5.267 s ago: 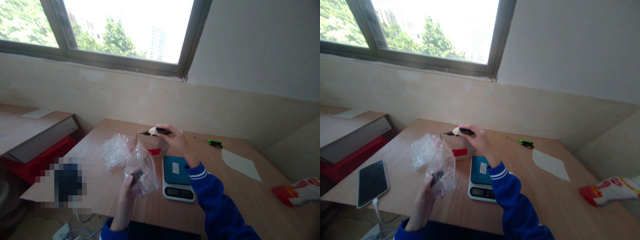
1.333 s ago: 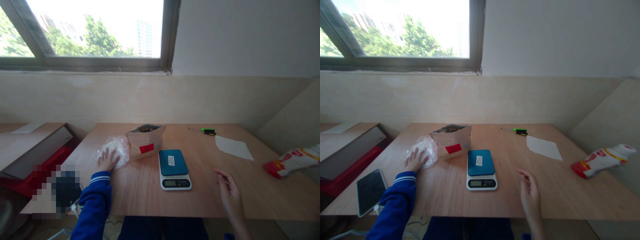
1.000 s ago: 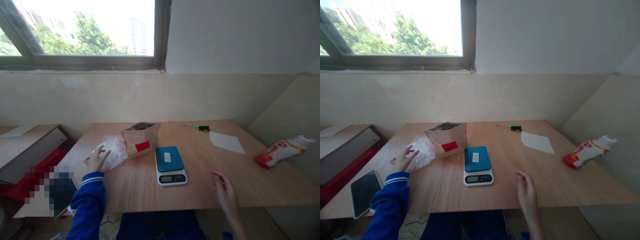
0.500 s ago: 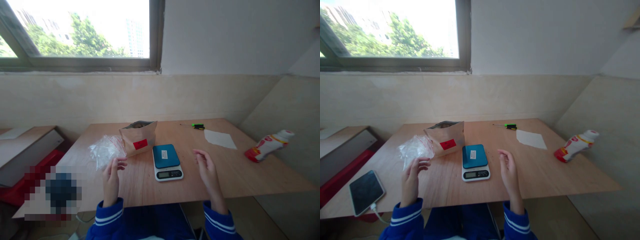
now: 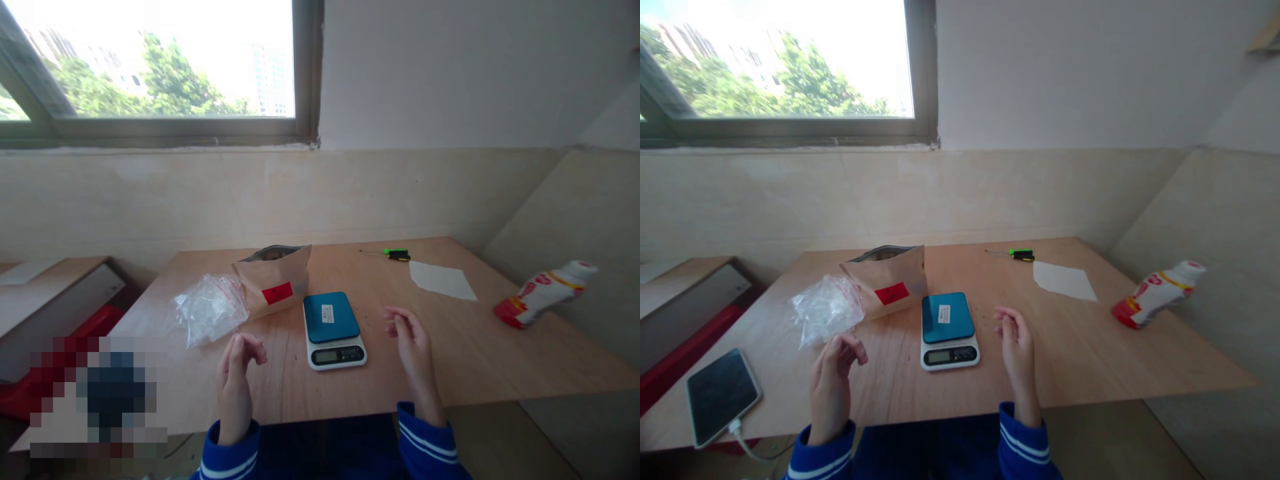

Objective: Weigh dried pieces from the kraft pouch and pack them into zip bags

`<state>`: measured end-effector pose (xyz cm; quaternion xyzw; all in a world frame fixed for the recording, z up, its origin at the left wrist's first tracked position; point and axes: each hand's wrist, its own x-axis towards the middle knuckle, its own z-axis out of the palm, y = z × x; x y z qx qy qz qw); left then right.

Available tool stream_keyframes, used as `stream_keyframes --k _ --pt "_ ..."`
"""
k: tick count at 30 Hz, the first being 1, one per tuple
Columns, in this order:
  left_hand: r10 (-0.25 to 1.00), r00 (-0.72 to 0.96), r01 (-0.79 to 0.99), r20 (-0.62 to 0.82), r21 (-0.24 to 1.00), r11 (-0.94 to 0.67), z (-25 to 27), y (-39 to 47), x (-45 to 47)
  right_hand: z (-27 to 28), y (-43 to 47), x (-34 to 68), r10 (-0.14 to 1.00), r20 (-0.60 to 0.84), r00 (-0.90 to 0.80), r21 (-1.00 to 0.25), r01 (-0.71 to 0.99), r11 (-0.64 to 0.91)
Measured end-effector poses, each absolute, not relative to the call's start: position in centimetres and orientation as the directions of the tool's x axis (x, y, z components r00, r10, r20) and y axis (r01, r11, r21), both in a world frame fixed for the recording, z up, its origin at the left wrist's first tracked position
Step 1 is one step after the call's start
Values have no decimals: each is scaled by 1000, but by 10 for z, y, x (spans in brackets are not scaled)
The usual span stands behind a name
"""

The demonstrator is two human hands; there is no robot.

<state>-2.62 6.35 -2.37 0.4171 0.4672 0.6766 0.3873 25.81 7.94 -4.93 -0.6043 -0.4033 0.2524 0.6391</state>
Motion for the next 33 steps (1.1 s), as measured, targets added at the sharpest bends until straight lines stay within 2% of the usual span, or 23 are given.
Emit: stream_keyframes --k 7,10,13,17,19,22,24,27,30,33 --pt "904 -361 -29 231 966 -258 -20 65 -35 -49 74 264 870 201 449 -971 207 118" --pt "882 -340 122 326 945 -303 -6 70 -36 -48 69 257 906 192 377 -971 210 119" --pt "826 -297 312 478 867 -389 13 85 -34 -33 70 239 939 212 270 -970 172 170" --pt "781 -117 526 613 705 -475 31 123 -28 22 87 201 930 366 -37 -898 249 363" --pt "769 -21 603 639 622 -500 33 140 -25 54 104 183 845 500 -191 -785 314 535" --pt "780 45 624 624 592 -509 29 150 -23 90 137 162 710 604 -363 -630 328 704" --pt "791 34 606 611 617 -503 25 144 -21 101 159 153 676 575 -461 -617 298 728" --pt "797 11 590 604 640 -493 18 125 -18 101 180 146 669 443 -598 -704 230 672" --pt "757 -40 607 652 618 -500 10 109 -14 91 182 148 602 296 -742 -772 185 607" --pt "706 -65 635 705 576 -516 2 99 -11 81 177 154 581 279 -765 -745 209 634"
